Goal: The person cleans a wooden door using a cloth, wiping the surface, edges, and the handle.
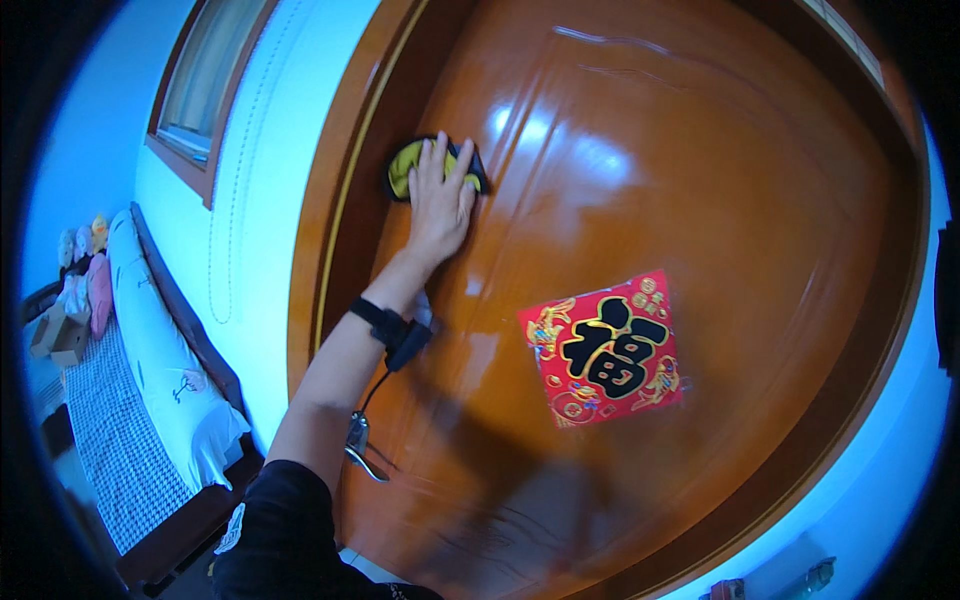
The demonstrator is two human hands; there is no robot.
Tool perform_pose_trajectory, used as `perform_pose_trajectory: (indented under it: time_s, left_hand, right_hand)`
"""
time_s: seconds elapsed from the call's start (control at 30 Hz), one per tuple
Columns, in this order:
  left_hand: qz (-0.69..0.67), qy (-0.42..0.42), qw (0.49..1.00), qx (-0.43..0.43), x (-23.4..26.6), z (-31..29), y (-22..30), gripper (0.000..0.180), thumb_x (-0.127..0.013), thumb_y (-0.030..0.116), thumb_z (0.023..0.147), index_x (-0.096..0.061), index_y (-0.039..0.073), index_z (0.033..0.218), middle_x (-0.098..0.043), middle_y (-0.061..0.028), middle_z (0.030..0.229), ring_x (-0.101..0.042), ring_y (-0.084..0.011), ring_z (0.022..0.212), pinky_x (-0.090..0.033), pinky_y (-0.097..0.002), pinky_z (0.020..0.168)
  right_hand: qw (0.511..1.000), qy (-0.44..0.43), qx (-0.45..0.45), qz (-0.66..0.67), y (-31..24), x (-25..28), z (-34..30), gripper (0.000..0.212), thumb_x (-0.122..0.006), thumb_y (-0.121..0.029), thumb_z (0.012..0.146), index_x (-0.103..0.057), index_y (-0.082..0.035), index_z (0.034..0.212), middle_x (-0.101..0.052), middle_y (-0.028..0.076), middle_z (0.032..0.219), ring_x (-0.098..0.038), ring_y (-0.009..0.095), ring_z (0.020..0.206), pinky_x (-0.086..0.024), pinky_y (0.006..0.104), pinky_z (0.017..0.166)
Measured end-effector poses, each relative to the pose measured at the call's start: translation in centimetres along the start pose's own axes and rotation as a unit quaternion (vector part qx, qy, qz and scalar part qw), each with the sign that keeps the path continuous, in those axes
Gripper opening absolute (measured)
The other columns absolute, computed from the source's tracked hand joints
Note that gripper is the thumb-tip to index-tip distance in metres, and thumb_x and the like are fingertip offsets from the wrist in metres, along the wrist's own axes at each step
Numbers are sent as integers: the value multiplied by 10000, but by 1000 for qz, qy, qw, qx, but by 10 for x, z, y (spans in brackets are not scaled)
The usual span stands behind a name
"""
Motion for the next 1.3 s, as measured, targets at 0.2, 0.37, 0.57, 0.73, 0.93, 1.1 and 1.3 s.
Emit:
perform_pose_trajectory:
  time_s: [0.2, 0.37, 0.57, 0.73, 0.93, 1.1, 1.3]
  left_hand:
    - [-1, 4, 999, -50, -25, 39, 72, 524, -459, 209, 902, -320, 171, 1405, -212, -192, 1463, -172, -388, 1358, -167, -548, 1063]
    - [-32, -91, 984, -149, -41, 16, 152, 566, -503, 238, 855, -340, 154, 1390, -216, -171, 1467, -170, -374, 1364, -181, -553, 1073]
    - [-140, -212, 934, -252, -45, 7, 162, 577, -471, 137, 856, -286, 68, 1398, -258, -201, 1447, -219, -339, 1361, -211, -450, 1103]
    - [10, -23, 993, -116, -37, 54, 98, 541, -451, 247, 899, -300, 94, 1395, -226, -173, 1471, -176, -362, 1367, -176, -587, 1052]
    - [51, 52, 997, 14, -65, 65, 130, 558, -389, 370, 938, -243, 163, 1435, -134, -151, 1506, -90, -396, 1378, -87, -606, 1062]
    - [48, -34, 985, -163, -88, 36, 265, 549, -464, 293, 906, -311, 96, 1395, -253, -162, 1460, -181, -380, 1358, -159, -518, 1090]
    - [-46, -156, 903, -399, -97, -84, 364, 580, -527, 205, 838, -342, 105, 1378, -285, -113, 1455, -241, -325, 1352, -226, -474, 1087]
  right_hand:
    - [997, 32, -43, -49, 51, -2, -27, 421, -369, -361, 936, -474, -159, 1291, -656, 170, 792, -617, 360, 634, -485, 483, 561]
    - [993, -38, -105, -39, 30, 42, -19, 446, -355, -406, 937, -451, -198, 1319, -656, 206, 851, -627, 399, 736, -489, 503, 674]
    - [996, 38, -36, 74, 30, 40, -8, 441, -357, -389, 945, -462, -165, 1310, -656, 193, 872, -625, 391, 763, -490, 489, 687]
    - [994, -15, -86, 62, 34, 72, -34, 450, -356, -359, 952, -433, -117, 1324, -624, 198, 1034, -613, 354, 872, -435, 422, 885]
    - [992, 9, -117, 44, 77, 78, -66, 407, -395, -316, 939, -467, -126, 1292, -623, 200, 966, -615, 348, 830, -435, 418, 824]
    - [990, 26, -124, 68, 72, 102, -69, 366, -433, -276, 927, -504, -147, 1263, -630, 197, 882, -621, 345, 770, -458, 424, 719]
    - [988, 48, -117, 93, 59, 126, -70, 327, -478, -228, 913, -549, -173, 1228, -637, 194, 781, -627, 342, 698, -485, 432, 594]
Point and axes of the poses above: each hand's wrist, its own z-axis towards the middle knuckle, its own x-axis out of the back of the hand, y = z × x, the point moved 3 cm from there along z, towards the middle knuckle
